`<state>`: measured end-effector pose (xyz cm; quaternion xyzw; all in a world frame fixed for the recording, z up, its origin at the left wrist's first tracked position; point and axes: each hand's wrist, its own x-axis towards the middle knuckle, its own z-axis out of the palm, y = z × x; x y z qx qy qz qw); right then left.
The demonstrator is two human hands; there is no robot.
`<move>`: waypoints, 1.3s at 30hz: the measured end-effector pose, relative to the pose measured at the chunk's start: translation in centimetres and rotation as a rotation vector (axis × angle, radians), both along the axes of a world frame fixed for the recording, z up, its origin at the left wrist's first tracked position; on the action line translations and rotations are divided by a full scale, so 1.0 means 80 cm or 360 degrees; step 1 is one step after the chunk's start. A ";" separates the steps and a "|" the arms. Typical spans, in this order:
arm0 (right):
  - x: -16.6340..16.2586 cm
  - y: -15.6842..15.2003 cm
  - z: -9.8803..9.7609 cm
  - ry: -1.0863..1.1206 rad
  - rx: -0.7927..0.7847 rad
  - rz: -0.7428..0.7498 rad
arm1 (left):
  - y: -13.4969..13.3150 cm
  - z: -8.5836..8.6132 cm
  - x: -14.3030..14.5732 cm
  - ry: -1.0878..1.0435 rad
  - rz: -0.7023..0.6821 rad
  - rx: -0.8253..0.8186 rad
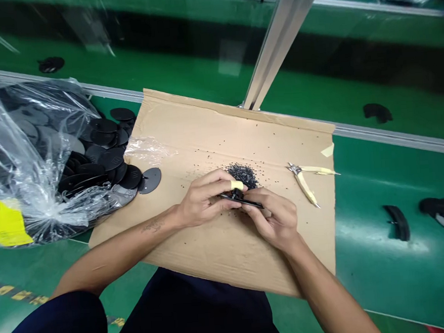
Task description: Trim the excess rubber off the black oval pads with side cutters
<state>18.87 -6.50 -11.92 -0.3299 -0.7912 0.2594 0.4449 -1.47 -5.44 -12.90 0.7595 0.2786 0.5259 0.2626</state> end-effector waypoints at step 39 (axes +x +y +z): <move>-0.001 -0.003 -0.009 -0.0078 0.0327 0.0026 | -0.012 0.011 0.005 -0.0189 0.0022 -0.0072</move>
